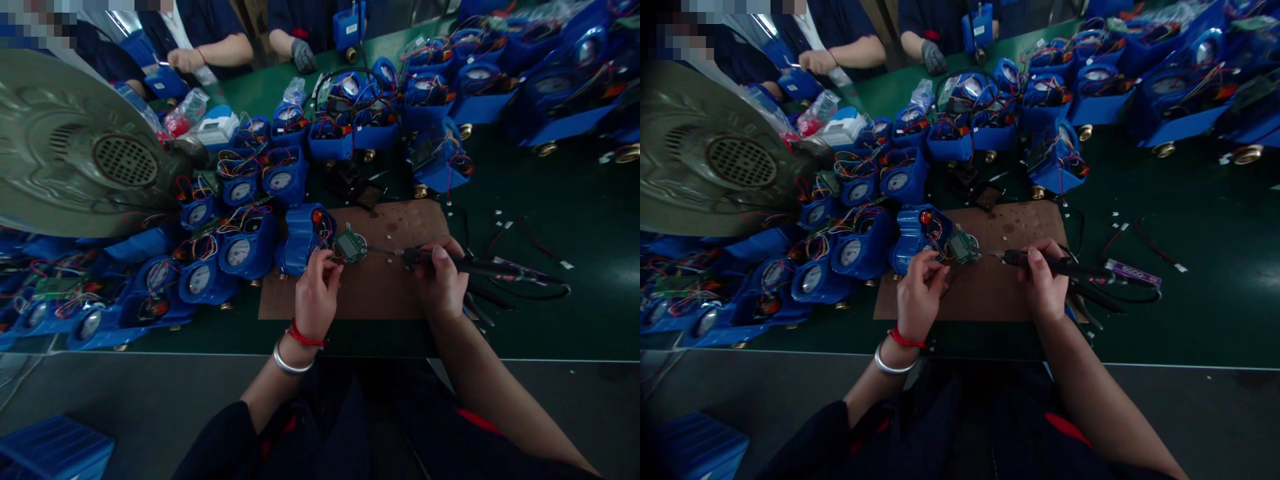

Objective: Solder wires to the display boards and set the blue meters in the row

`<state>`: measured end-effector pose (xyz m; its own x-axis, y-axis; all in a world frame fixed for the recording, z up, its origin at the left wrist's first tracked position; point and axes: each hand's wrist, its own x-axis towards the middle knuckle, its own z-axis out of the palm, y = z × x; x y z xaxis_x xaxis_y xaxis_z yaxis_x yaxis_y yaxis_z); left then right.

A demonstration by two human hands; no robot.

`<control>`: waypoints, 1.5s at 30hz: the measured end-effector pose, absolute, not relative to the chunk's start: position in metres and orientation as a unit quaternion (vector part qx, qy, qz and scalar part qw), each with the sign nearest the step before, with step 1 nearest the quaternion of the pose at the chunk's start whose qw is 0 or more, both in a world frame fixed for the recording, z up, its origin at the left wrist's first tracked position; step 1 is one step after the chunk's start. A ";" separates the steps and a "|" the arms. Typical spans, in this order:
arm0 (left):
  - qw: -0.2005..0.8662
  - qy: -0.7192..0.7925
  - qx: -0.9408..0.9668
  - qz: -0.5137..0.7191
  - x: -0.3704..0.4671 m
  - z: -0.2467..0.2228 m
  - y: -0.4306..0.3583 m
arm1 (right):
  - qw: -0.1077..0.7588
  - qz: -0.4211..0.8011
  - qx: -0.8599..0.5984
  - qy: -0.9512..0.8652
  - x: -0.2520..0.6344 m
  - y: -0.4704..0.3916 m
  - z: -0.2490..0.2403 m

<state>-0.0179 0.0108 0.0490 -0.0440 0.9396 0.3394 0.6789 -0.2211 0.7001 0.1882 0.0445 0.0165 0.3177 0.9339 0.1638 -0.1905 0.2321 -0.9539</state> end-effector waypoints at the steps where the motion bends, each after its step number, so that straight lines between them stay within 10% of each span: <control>1: 0.149 0.606 0.682 0.382 -0.017 0.049 0.014 | 0.670 0.420 -0.459 -0.405 0.188 0.044 0.017; 45: 0.060 0.595 0.780 0.182 -0.011 0.050 0.022 | 0.531 0.289 -0.489 -0.629 0.192 0.027 0.022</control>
<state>-0.0111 0.0222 0.0504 0.2252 0.9507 0.2134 0.9073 -0.2844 0.3097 0.1919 0.0271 0.0218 0.0428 0.9218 0.3854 0.3082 0.3548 -0.8827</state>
